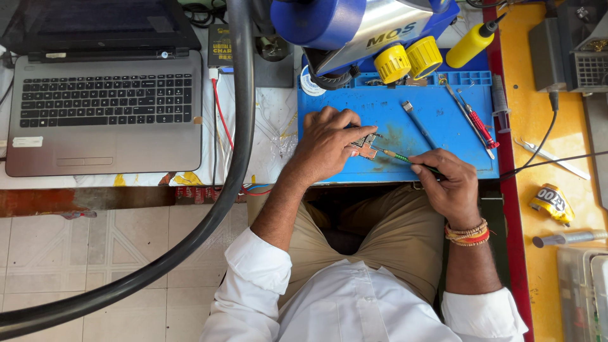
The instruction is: The person applies flux to a small circuit board, then uses a precision tool to scrape and clean its surface. They flip the board, continue scraping, and reapply flux to different areas while working under a microscope.
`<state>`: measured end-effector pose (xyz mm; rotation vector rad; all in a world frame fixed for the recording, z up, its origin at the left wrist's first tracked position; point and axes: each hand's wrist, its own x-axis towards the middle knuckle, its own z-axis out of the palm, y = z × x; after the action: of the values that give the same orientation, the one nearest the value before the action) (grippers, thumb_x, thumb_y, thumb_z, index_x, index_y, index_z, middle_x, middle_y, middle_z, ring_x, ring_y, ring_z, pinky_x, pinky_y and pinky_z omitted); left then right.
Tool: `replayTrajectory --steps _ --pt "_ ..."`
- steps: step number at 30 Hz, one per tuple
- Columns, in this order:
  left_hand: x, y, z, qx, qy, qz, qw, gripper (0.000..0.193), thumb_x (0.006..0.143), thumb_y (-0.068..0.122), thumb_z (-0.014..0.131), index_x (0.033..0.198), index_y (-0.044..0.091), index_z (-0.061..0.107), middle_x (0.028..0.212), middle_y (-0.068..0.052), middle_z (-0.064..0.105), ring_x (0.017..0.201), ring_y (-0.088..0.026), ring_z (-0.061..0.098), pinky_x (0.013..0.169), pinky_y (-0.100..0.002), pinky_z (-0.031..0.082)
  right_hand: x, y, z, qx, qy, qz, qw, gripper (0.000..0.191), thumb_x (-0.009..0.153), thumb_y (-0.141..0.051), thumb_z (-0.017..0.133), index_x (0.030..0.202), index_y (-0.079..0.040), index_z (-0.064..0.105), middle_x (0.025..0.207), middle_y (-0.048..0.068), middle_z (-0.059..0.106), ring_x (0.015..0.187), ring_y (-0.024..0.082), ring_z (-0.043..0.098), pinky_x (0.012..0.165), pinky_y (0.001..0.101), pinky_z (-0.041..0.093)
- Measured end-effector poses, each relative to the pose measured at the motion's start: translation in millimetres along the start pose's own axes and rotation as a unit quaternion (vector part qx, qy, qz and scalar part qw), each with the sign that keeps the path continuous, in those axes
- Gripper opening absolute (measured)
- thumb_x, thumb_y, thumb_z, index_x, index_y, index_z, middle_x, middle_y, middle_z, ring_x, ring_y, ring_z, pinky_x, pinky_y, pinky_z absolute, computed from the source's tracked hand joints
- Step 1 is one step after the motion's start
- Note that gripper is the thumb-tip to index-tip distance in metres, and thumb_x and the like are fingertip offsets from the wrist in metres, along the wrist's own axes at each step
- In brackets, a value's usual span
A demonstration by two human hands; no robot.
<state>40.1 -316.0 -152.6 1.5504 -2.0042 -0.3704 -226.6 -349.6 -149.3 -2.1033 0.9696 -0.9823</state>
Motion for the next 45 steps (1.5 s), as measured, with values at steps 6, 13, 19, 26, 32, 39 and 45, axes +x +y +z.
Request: replayTrajectory --steps 6,13,19,26,32,39,45 --pt "-0.5 0.3 -0.1 -0.002 0.009 0.006 1.000 0.048 0.081 0.018 0.082 0.127 0.028 0.074 0.114 0.007 0.063 0.108 -0.019 0.052 0.099 -0.043 0.035 -1.4 0.3 -0.2 -0.021 -0.008 -0.020 1.000 0.016 0.091 0.006 0.074 0.106 0.000 0.074 0.095 0.011 0.073 0.084 0.019 0.071 0.073 0.0278 0.054" --pt "-0.7 -1.0 1.1 0.000 0.009 0.007 1.000 0.048 0.081 0.017 0.081 0.127 0.028 0.074 0.114 0.007 0.062 0.109 -0.019 0.052 0.099 -0.043 0.035 -1.4 -0.1 -1.0 -0.041 -0.011 -0.025 0.999 0.018 0.090 0.006 0.075 0.107 -0.001 0.074 0.095 0.011 0.073 0.084 0.019 0.071 0.072 0.0280 0.056" --pt "-0.5 -1.7 2.5 0.002 0.011 0.009 1.000 0.046 0.082 0.017 0.081 0.126 0.028 0.074 0.114 0.007 0.063 0.108 -0.019 0.052 0.099 -0.042 0.035 0.2 -1.2 -3.4 -0.037 -0.020 -0.025 0.999 0.016 0.091 0.005 0.074 0.106 0.000 0.074 0.096 0.011 0.073 0.085 0.019 0.072 0.074 0.0285 0.056" --pt "-0.6 -1.2 2.4 0.001 0.012 0.010 1.000 0.047 0.081 0.017 0.080 0.126 0.027 0.074 0.113 0.007 0.063 0.108 -0.018 0.052 0.099 -0.042 0.035 3.1 -2.2 -7.9 -0.044 -0.053 -0.009 0.998 0.015 0.090 0.004 0.074 0.105 0.001 0.075 0.096 0.011 0.074 0.086 0.020 0.073 0.077 0.0300 0.056" --pt "-0.7 -1.1 1.4 -0.001 0.014 0.008 1.000 0.045 0.083 0.017 0.080 0.127 0.027 0.074 0.113 0.008 0.063 0.108 -0.018 0.052 0.099 -0.042 0.035 3.7 -2.7 -8.6 -0.042 -0.052 -0.003 0.998 0.015 0.091 0.004 0.074 0.105 0.000 0.075 0.097 0.010 0.075 0.086 0.019 0.073 0.076 0.0297 0.056" --pt "-0.6 -1.0 2.4 0.005 0.016 0.013 1.000 0.046 0.082 0.016 0.080 0.126 0.027 0.075 0.114 0.007 0.063 0.108 -0.019 0.052 0.100 -0.042 0.035 3.0 -2.2 -7.9 -0.037 -0.051 -0.001 0.998 0.015 0.091 0.004 0.073 0.105 0.000 0.075 0.097 0.010 0.075 0.086 0.019 0.073 0.076 0.0294 0.056" --pt "-1.1 -1.0 2.4 -0.001 0.014 0.010 1.000 0.046 0.083 0.017 0.080 0.127 0.027 0.074 0.114 0.007 0.063 0.108 -0.018 0.052 0.099 -0.042 0.035 3.4 -1.0 -8.3 -0.037 -0.055 0.011 0.998 0.015 0.091 0.003 0.074 0.105 -0.001 0.075 0.096 0.010 0.075 0.085 0.019 0.072 0.076 0.0293 0.056"
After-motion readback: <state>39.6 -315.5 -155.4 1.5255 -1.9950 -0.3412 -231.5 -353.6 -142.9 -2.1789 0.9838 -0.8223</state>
